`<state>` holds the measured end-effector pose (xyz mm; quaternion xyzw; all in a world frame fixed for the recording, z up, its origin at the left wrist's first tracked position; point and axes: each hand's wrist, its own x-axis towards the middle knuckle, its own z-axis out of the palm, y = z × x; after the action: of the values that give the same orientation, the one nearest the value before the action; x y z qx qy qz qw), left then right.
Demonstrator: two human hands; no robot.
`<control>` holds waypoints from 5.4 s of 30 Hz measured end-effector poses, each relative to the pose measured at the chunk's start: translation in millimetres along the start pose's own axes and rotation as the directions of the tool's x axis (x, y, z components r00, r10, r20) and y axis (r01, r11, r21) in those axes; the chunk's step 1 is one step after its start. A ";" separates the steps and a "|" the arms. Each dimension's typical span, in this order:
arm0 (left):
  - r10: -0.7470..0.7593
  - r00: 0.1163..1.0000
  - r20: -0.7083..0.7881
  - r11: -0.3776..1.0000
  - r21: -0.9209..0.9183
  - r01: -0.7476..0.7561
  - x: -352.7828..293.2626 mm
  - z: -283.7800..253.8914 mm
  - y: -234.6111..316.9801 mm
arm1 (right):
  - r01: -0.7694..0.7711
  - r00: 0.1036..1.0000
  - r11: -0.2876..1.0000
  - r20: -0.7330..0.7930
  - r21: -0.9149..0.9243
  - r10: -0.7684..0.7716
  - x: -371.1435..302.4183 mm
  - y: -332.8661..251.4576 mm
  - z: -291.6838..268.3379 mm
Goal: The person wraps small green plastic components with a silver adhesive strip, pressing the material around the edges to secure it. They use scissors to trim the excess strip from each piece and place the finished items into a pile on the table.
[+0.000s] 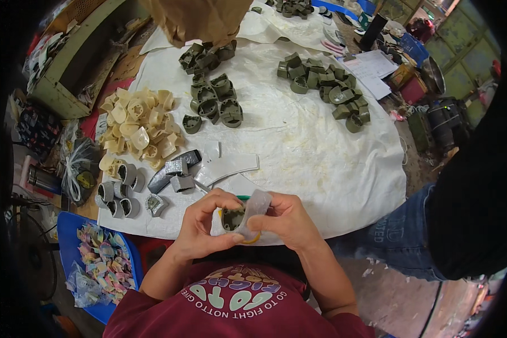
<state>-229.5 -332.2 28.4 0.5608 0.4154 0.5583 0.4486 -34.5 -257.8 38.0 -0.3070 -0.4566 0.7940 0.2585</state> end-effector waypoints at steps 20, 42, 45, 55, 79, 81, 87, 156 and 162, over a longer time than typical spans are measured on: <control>-0.161 0.986 0.045 0.938 -0.302 0.167 0.8 -1.2 -4.1 | 0.013 0.999 1.000 -0.048 -0.010 -0.013 0.3 4.8 2.6; -0.087 0.993 0.075 0.905 -0.411 0.110 4.3 -5.4 -26.5 | 0.049 0.995 0.991 -0.076 -0.123 -0.059 3.7 2.3 10.1; -0.089 0.994 0.063 0.903 -0.416 0.107 4.0 -4.1 -25.4 | 0.054 0.995 0.995 -0.081 -0.085 -0.061 1.0 -2.0 16.3; -0.367 0.929 0.038 0.928 -0.053 0.369 6.0 -2.4 -3.6 | 0.421 0.838 0.550 0.077 -0.721 -0.541 5.8 -5.1 9.9; -0.137 0.990 -0.028 0.990 0.019 0.138 -5.4 1.1 -22.7 | 0.528 0.681 0.359 0.131 -0.770 -0.721 -16.8 12.2 22.5; -0.184 0.981 -0.068 0.976 -0.133 0.174 -13.1 0.2 -27.1 | 0.513 0.767 0.543 0.070 -0.665 -0.638 -18.7 22.4 17.1; -0.351 0.919 -0.181 0.921 -0.244 0.303 -43.1 -39.9 -27.1 | 0.222 0.939 -0.025 0.221 -0.975 -0.265 -15.9 27.1 10.7; -0.119 0.979 0.166 0.979 0.186 0.087 4.0 51.7 -17.3 | 0.216 0.937 0.853 -0.144 -0.475 -0.317 -57.0 22.1 -24.7; 0.043 0.979 0.199 0.944 0.314 -0.105 7.6 45.4 -17.1 | 0.091 0.966 0.914 -0.190 -0.397 -0.178 -50.2 6.8 -15.5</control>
<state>-183.3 -322.3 14.9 0.6925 0.4350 0.4435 0.3668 9.9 -286.7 38.6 -0.4060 -0.5919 0.6299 0.2969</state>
